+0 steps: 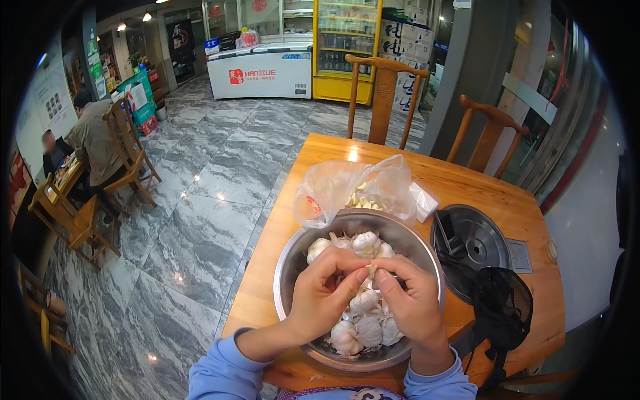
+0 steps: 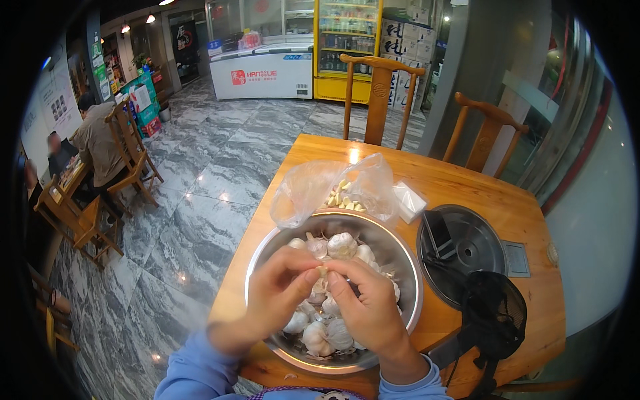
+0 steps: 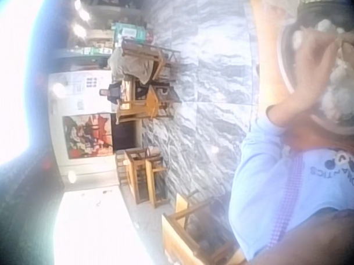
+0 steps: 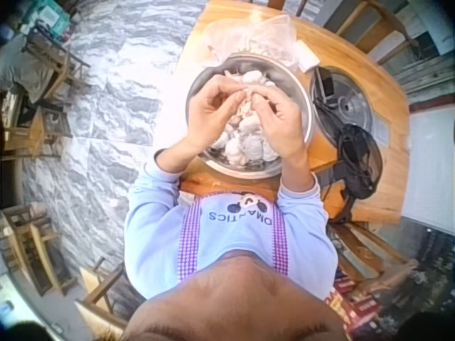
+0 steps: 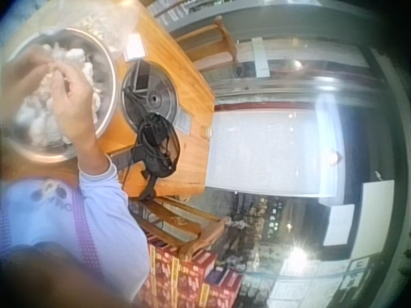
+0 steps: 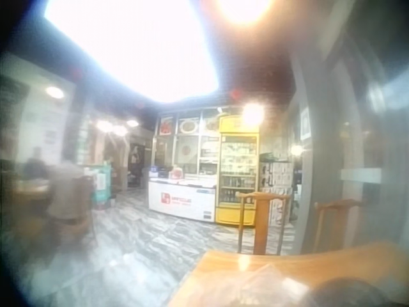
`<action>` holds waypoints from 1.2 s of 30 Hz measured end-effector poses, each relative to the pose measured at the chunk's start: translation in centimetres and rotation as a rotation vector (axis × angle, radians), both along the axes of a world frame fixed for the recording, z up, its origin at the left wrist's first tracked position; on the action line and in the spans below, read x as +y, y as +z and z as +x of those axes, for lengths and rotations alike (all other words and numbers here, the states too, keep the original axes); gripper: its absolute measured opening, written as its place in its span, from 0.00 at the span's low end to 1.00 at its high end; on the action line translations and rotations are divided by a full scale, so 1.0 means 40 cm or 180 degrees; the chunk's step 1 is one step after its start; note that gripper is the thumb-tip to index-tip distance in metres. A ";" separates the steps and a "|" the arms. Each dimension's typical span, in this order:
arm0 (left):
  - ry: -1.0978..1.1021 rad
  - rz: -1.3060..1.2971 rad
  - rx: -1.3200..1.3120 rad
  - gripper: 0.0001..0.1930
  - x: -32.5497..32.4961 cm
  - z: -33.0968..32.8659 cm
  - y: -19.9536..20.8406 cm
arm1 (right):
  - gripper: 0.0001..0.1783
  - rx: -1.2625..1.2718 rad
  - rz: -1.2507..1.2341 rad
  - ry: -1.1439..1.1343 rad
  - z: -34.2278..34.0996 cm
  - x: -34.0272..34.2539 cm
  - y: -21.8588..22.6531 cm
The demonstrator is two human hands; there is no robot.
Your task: The person peels garlic cloves by hand, separating the skins from the cloves and placing the peeled cloves into a metal bowl. The task is performed continuously at a table with a plastic bag of garlic and a bowl of unpeeled cloves nearby.
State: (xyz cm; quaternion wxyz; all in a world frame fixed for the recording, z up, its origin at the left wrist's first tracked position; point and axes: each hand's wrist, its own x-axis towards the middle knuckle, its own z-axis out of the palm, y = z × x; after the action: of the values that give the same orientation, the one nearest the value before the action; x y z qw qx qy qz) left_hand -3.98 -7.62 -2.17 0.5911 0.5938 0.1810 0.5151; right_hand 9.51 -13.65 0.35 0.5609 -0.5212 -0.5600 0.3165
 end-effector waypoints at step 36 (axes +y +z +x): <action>-0.1195 -0.1484 -0.0251 0.07 0.017 -0.029 0.021 | 0.09 -0.0780 0.0847 -0.0320 0.018 0.000 0.027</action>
State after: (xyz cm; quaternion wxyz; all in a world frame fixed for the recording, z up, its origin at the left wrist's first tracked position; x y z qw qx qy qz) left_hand -5.14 -6.93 -1.31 0.8029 0.4447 0.1584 0.3641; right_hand 10.25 -13.66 1.42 0.5676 -0.5043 -0.6344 0.1454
